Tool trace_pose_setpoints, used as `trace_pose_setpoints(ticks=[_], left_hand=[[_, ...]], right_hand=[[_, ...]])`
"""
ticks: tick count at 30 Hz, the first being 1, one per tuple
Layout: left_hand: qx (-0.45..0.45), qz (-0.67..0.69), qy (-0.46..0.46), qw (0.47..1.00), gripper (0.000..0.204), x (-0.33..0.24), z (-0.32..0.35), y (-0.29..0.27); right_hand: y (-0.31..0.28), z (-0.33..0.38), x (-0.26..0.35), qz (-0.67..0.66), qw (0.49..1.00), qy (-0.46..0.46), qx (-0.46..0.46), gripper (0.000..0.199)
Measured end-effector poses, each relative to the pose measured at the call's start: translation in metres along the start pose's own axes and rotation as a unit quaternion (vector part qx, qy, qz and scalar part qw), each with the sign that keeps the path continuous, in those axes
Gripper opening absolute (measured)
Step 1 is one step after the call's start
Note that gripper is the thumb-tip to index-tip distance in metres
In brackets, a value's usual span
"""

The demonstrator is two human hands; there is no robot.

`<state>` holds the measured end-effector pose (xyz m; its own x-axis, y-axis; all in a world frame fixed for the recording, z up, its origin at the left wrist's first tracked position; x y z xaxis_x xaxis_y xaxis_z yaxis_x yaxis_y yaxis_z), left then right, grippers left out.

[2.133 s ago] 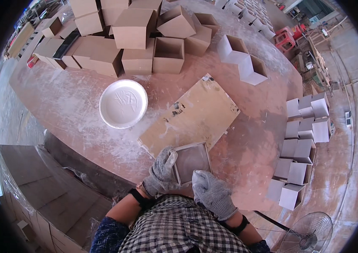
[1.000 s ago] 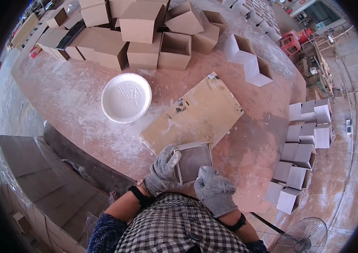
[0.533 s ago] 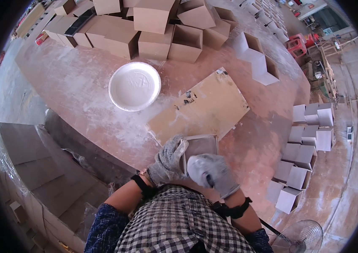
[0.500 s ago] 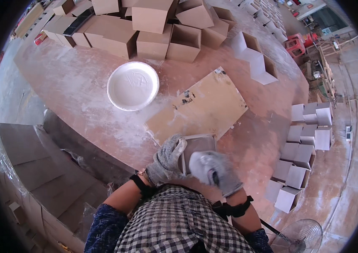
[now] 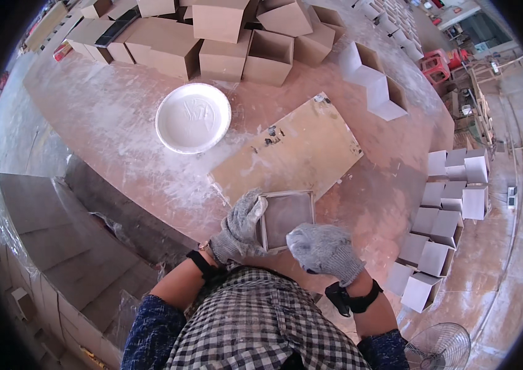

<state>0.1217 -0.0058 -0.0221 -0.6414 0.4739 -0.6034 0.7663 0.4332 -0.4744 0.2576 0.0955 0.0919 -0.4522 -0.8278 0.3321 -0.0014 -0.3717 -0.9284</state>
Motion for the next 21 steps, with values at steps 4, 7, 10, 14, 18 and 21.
trace_pose_setpoints(ticks=[4, 7, 10, 14, 18, 21], left_hand=[[-0.036, -0.011, -0.018, 0.999, 0.096, 0.012, 0.014, 0.012], [-0.029, -0.023, -0.005, 0.999, 0.094, 0.01, 0.005, 0.011], [-0.008, -0.032, 0.018, 0.999, 0.097, 0.001, -0.002, 0.001], [0.009, 0.026, -0.007, 1.0, 0.109, 0.012, 0.008, 0.013], [0.019, -0.01, 0.004, 1.0, 0.119, -0.002, -0.002, 0.002], [0.016, 0.018, -0.039, 0.999, 0.12, 0.008, 0.015, 0.01]], right_hand=[[0.001, -0.025, 0.03, -0.145, 0.984, -0.091, 0.05, 0.02], [0.017, -0.02, 0.034, -0.055, 0.991, -0.121, 0.001, 0.023], [0.013, -0.018, 0.02, -0.204, 0.965, 0.103, 0.129, 0.021], [-0.008, -0.012, 0.011, -0.074, 0.994, 0.006, 0.085, 0.02], [-0.027, -0.014, -0.017, -0.213, 0.969, 0.122, 0.026, 0.019], [-0.037, -0.023, -0.015, -0.385, 0.858, 0.338, 0.019, 0.016]])
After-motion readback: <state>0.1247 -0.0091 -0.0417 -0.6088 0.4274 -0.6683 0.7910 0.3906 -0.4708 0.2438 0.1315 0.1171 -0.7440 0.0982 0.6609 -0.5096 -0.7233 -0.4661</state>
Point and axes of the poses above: each hand's wrist, its own z-axis away from the middle knuckle, its own y-axis out of the palm, x = y × z, the point moved 5 cm from there along -z, towards the middle knuckle, and after that the axes turned 15 degrees about y, right-handed, at the moved point
